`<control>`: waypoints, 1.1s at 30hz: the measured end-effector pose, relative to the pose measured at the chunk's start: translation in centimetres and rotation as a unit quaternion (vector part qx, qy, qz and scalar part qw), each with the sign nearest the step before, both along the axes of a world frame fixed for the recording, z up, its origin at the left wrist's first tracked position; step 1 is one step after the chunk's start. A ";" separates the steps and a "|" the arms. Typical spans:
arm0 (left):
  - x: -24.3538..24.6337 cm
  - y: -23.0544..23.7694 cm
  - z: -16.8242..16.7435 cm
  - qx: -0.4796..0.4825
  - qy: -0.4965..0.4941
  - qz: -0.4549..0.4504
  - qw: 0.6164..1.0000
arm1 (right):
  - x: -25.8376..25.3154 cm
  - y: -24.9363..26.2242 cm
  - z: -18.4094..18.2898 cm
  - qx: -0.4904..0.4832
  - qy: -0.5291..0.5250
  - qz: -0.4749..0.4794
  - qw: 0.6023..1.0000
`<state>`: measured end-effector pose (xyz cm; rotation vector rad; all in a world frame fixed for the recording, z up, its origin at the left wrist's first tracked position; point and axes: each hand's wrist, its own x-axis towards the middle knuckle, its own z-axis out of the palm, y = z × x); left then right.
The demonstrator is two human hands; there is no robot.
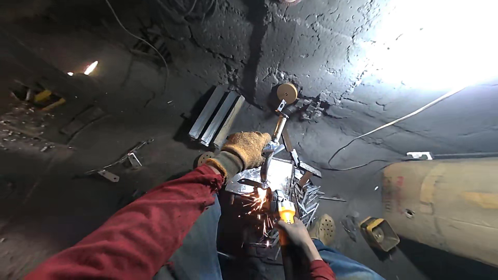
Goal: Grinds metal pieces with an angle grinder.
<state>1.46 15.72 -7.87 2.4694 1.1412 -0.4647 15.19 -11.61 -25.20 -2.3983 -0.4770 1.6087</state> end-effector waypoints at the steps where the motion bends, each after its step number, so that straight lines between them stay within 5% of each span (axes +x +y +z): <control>1: 0.0 0.0 -0.1 0.001 -0.002 -0.002 1.000 | 0.0 0.0 0.0 0.000 0.003 -0.001 1.000; 33: -0.8 -1.6 0.5 -0.012 -0.007 0.005 1.000 | -1.1 1.6 0.7 0.009 -0.006 -0.027 1.000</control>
